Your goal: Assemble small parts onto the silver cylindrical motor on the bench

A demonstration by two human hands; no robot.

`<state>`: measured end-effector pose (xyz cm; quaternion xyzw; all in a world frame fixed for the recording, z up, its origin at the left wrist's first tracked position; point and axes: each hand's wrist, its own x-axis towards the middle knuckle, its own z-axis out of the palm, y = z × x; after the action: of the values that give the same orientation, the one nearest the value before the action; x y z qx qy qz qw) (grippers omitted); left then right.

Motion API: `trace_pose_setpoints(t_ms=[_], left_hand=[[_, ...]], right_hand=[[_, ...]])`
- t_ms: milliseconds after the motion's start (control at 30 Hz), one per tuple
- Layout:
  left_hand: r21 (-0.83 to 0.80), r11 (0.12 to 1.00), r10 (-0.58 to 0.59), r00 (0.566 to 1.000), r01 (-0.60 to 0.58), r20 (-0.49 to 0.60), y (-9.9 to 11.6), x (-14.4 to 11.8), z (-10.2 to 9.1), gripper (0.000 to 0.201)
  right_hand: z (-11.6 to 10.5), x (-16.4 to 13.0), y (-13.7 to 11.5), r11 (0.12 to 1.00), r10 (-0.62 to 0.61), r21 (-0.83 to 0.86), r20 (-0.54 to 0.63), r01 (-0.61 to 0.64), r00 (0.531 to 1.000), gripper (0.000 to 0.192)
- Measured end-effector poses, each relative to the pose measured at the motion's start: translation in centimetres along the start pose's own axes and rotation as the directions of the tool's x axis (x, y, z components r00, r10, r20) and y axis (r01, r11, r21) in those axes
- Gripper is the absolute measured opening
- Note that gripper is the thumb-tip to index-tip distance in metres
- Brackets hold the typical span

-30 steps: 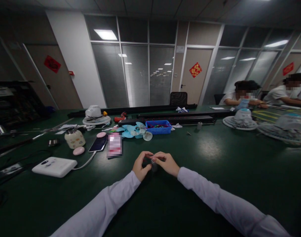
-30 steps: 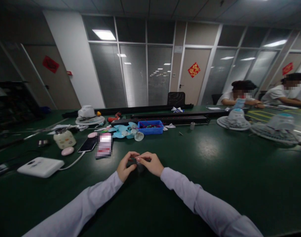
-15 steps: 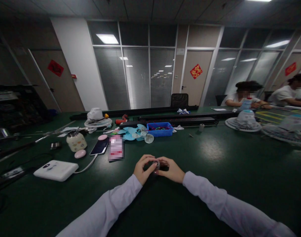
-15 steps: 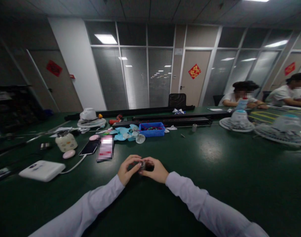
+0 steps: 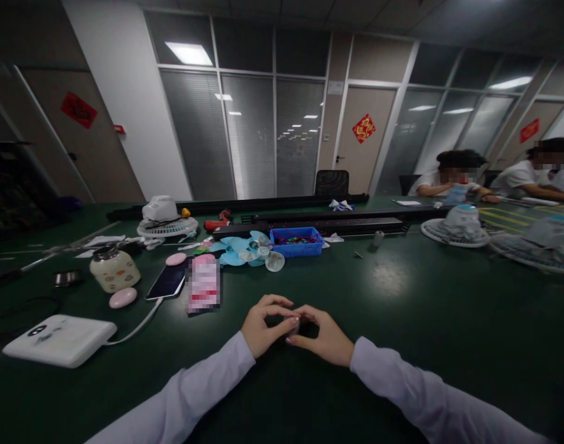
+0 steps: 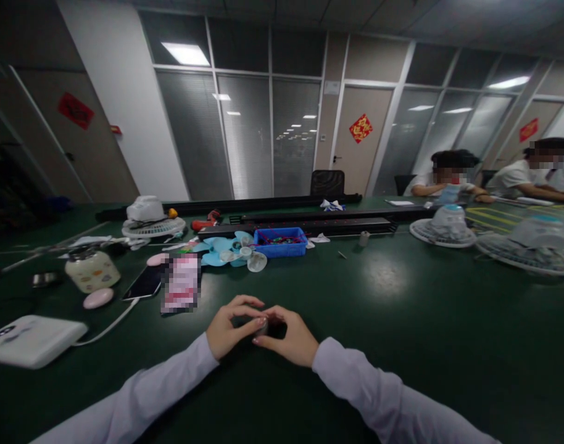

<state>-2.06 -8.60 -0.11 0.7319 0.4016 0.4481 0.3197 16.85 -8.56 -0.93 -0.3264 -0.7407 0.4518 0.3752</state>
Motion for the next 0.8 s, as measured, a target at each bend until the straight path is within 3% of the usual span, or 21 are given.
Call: trace_pose_setpoints(t_ms=[167, 467, 667, 800], left_hand=[[0.051, 0.999, -0.009, 1.0, 0.009, 0.003, 0.8, 0.4, -0.5, 0.007], [0.095, 0.995, -0.031, 0.993, 0.043, -0.115, 1.0, 0.3, 0.4, 0.021], [0.145, 0.989, 0.035, 0.996, -0.022, -0.085, 1.3, -0.3, 0.4, 0.008], [0.189, 0.979, 0.096, 0.987, -0.071, -0.126, 1.4, -0.5, 0.2, 0.012]], right_hand=[[-0.1, -0.1, -0.4, 0.999, 0.031, -0.011, -0.003, -0.031, 1.0, 0.033], [0.0, -0.1, -0.2, 0.999, 0.031, -0.01, -0.007, -0.031, 1.0, 0.036], [0.1, -0.2, 0.2, 1.0, 0.024, -0.012, -0.014, -0.025, 1.0, 0.032], [0.0, -0.2, -0.2, 0.999, 0.031, -0.021, -0.023, -0.032, 0.999, 0.033]])
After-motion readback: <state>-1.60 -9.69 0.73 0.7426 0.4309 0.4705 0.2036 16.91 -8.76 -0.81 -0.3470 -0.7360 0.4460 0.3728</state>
